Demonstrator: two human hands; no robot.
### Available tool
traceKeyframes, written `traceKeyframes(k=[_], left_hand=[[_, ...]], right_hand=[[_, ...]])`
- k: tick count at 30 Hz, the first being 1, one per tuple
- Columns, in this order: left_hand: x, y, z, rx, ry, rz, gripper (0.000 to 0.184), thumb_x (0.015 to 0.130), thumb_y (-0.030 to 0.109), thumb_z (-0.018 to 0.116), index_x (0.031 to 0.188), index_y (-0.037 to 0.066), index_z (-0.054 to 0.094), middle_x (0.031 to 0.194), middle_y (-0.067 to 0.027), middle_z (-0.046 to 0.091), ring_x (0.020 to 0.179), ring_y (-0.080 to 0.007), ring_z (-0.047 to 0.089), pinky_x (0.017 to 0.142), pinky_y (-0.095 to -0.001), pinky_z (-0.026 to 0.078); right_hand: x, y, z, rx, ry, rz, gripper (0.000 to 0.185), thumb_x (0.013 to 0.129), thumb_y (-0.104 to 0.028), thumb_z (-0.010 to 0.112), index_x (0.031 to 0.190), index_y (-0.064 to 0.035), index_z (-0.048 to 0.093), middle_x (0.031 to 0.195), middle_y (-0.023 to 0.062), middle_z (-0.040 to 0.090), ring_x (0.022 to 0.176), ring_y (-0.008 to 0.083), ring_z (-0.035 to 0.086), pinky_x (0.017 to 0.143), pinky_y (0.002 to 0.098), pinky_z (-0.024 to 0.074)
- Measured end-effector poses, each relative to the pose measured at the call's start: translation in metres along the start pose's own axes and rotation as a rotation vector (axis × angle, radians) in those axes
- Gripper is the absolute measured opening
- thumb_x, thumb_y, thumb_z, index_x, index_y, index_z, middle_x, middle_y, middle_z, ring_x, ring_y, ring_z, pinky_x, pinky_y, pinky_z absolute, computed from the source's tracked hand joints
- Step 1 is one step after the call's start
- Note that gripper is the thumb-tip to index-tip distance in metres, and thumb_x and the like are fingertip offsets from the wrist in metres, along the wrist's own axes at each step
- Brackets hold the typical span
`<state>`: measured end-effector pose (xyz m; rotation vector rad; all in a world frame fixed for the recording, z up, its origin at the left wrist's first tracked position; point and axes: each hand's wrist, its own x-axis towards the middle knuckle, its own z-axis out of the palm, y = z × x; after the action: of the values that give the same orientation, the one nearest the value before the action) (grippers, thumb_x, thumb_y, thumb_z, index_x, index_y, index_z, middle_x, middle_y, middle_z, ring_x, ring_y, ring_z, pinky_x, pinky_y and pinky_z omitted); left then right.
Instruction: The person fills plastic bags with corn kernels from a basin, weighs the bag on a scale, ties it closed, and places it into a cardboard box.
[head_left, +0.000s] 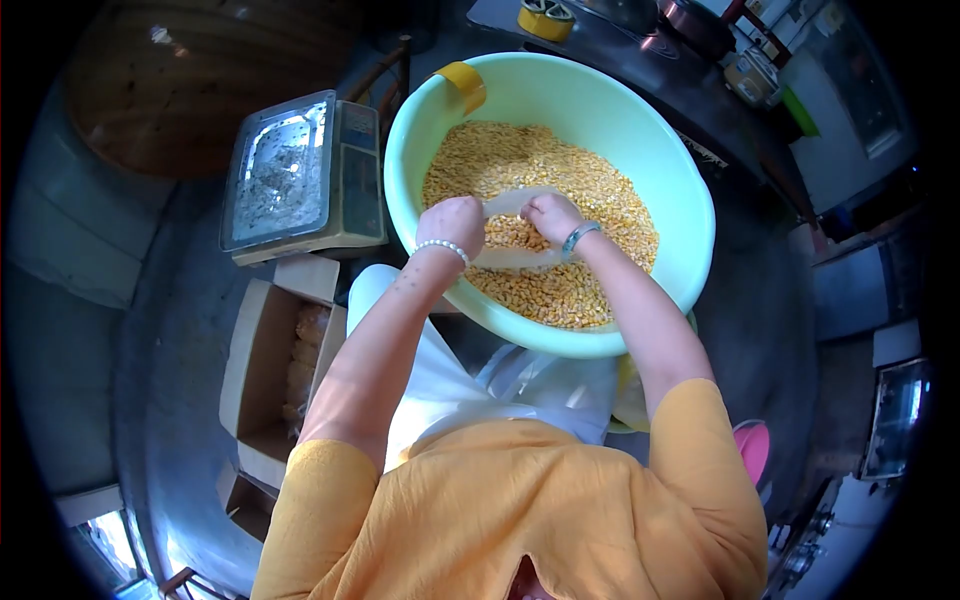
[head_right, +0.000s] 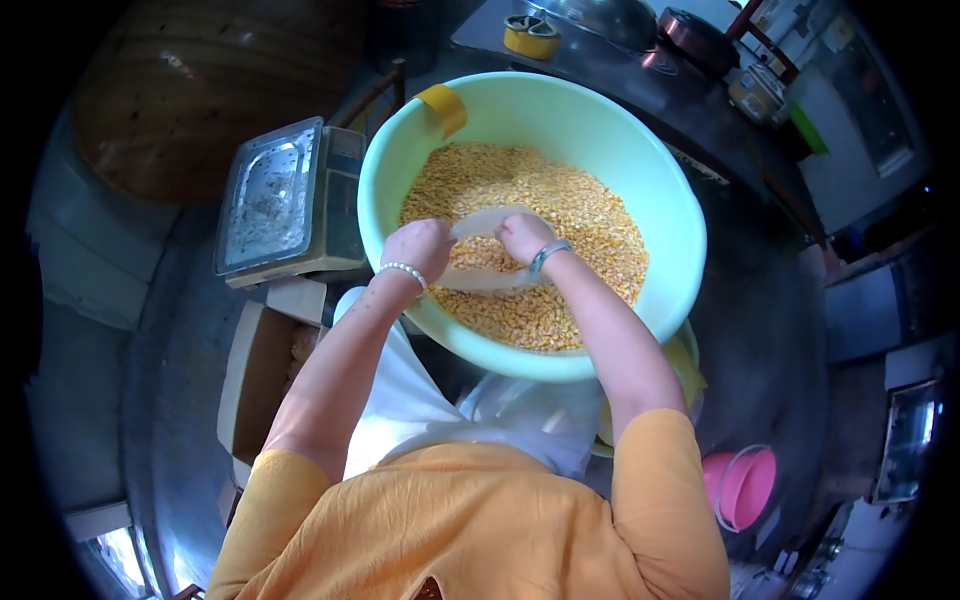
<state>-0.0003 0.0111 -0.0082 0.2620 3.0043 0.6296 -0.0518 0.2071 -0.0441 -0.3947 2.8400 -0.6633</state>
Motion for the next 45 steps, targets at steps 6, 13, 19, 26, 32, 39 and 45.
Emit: traceKeyframes(k=[6, 13, 19, 26, 32, 39, 45], left_hand=[[-0.003, 0.010, -0.005, 0.001, -0.055, -0.064, 0.027, 0.079, 0.028, 0.057, 0.085, 0.003, 0.066, 0.091, -0.0144, 0.065, 0.087, -0.0289, 0.062, 0.079, -0.0378, 0.048], [0.014, 0.012, 0.013, 0.078, -0.246, -0.096, 0.030, 0.077, 0.025, 0.060, 0.099, 0.005, 0.065, 0.099, -0.0130, 0.064, 0.095, -0.0272, 0.061, 0.083, -0.0346, 0.048], [0.016, 0.015, 0.012, 0.059, -0.254, -0.141, 0.025, 0.078, 0.014, 0.056, 0.100, 0.006, 0.064, 0.104, -0.0124, 0.063, 0.098, -0.0262, 0.060, 0.082, -0.0353, 0.049], [0.032, 0.000, 0.019, -0.185, -0.007, -0.211, 0.023, 0.076, 0.019, 0.057, 0.090, 0.002, 0.065, 0.094, -0.0192, 0.063, 0.091, -0.0335, 0.060, 0.082, -0.0392, 0.047], [0.021, 0.013, -0.009, -0.235, 0.053, -0.132, 0.022, 0.077, 0.015, 0.056, 0.094, 0.003, 0.064, 0.096, -0.0194, 0.062, 0.091, -0.0336, 0.060, 0.081, -0.0410, 0.047], [0.021, 0.000, -0.009, -0.241, 0.054, -0.169, 0.021, 0.077, 0.016, 0.056, 0.091, 0.003, 0.065, 0.095, -0.0190, 0.063, 0.092, -0.0336, 0.059, 0.082, -0.0399, 0.046], [0.015, 0.000, -0.039, -0.263, 0.130, -0.122, 0.019, 0.077, 0.016, 0.056, 0.086, 0.002, 0.065, 0.092, -0.0200, 0.063, 0.088, -0.0345, 0.060, 0.079, -0.0403, 0.047]], right_hand=[[-0.029, -0.013, -0.038, 0.056, 0.282, -0.129, 0.025, 0.082, -0.021, 0.057, 0.101, -0.0054, 0.061, 0.094, 0.0148, 0.062, 0.089, 0.0265, 0.061, 0.081, 0.0352, 0.0468], [-0.013, 0.018, -0.003, 0.039, 0.321, 0.302, 0.058, 0.072, -0.028, 0.067, 0.121, -0.0054, 0.047, 0.112, 0.0184, 0.057, 0.105, 0.0304, 0.055, 0.091, 0.0364, 0.0428], [0.007, 0.039, 0.019, 0.283, 0.282, 0.489, 0.022, 0.072, -0.018, 0.062, 0.087, -0.0020, 0.066, 0.083, 0.0191, 0.064, 0.082, 0.0296, 0.064, 0.074, 0.0362, 0.0483], [0.016, 0.045, -0.015, 0.429, 0.430, 0.287, 0.012, 0.075, -0.009, 0.056, 0.077, -0.0011, 0.065, 0.071, 0.0172, 0.063, 0.066, 0.0249, 0.062, 0.063, 0.0343, 0.0466], [-0.001, 0.018, -0.035, 0.509, 0.438, 0.234, 0.013, 0.076, -0.012, 0.058, 0.082, -0.0026, 0.066, 0.074, 0.0154, 0.064, 0.069, 0.0226, 0.062, 0.063, 0.0326, 0.0463], [-0.008, 0.004, -0.038, 0.355, 0.511, 0.255, 0.016, 0.077, -0.010, 0.056, 0.087, -0.0049, 0.067, 0.081, 0.0151, 0.066, 0.076, 0.0237, 0.064, 0.070, 0.0327, 0.0491], [0.008, -0.003, -0.061, 0.485, 0.526, 0.045, 0.015, 0.076, -0.007, 0.055, 0.085, -0.0020, 0.066, 0.071, 0.0103, 0.065, 0.065, 0.0144, 0.060, 0.063, 0.0281, 0.0470]])
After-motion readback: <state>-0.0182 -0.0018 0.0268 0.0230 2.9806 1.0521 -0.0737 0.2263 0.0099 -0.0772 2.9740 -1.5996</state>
